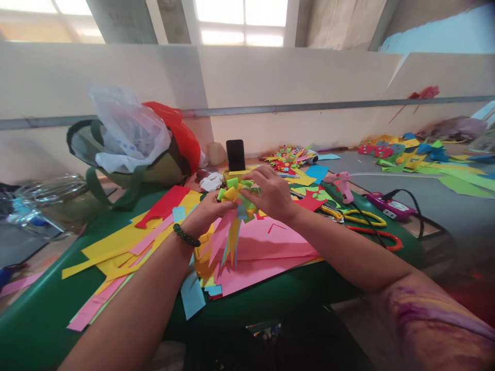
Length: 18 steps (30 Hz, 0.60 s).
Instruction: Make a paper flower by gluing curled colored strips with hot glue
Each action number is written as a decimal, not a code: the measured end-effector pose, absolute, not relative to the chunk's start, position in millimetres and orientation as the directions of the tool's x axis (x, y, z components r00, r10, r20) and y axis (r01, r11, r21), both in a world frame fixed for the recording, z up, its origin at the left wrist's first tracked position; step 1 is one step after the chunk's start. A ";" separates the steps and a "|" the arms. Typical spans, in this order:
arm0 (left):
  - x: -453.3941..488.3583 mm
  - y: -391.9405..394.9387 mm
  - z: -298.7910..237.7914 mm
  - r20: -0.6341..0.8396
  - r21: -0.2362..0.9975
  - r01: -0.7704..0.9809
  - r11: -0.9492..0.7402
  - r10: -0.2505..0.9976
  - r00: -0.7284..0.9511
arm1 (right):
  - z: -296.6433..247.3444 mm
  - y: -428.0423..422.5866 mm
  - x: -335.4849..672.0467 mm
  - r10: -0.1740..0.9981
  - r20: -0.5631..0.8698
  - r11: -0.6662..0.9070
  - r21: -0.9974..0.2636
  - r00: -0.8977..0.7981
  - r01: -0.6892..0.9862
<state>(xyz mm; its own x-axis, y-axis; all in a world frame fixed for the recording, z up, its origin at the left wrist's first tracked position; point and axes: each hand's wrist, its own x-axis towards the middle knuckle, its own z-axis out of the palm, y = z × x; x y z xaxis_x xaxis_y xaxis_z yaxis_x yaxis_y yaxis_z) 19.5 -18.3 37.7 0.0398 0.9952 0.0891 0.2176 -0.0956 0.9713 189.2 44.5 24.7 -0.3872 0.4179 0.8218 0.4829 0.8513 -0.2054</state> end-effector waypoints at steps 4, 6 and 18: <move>23.0 -23.4 43.9 0.075 0.985 0.152 -0.083 0.995 0.062 | 29.6 52.5 195.4 0.542 0.805 0.830 -0.466 -0.242 0.306; 22.7 -23.7 43.8 0.075 0.987 0.137 -0.083 0.995 0.061 | 31.8 55.9 196.9 0.697 0.670 0.717 -0.662 -0.257 0.219; 14.3 -15.7 31.2 0.127 0.958 0.254 -0.136 0.991 0.053 | 26.2 50.5 186.6 0.786 0.394 0.484 -0.872 -0.476 0.078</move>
<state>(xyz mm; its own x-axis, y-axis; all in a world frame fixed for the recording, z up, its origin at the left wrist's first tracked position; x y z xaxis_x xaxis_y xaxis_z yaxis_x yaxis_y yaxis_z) 14.3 -15.7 31.2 0.0534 0.9905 0.1267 0.2541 -0.1362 0.9575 186.6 50.5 26.2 -0.4763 0.7863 0.3936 0.0781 0.4837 -0.8717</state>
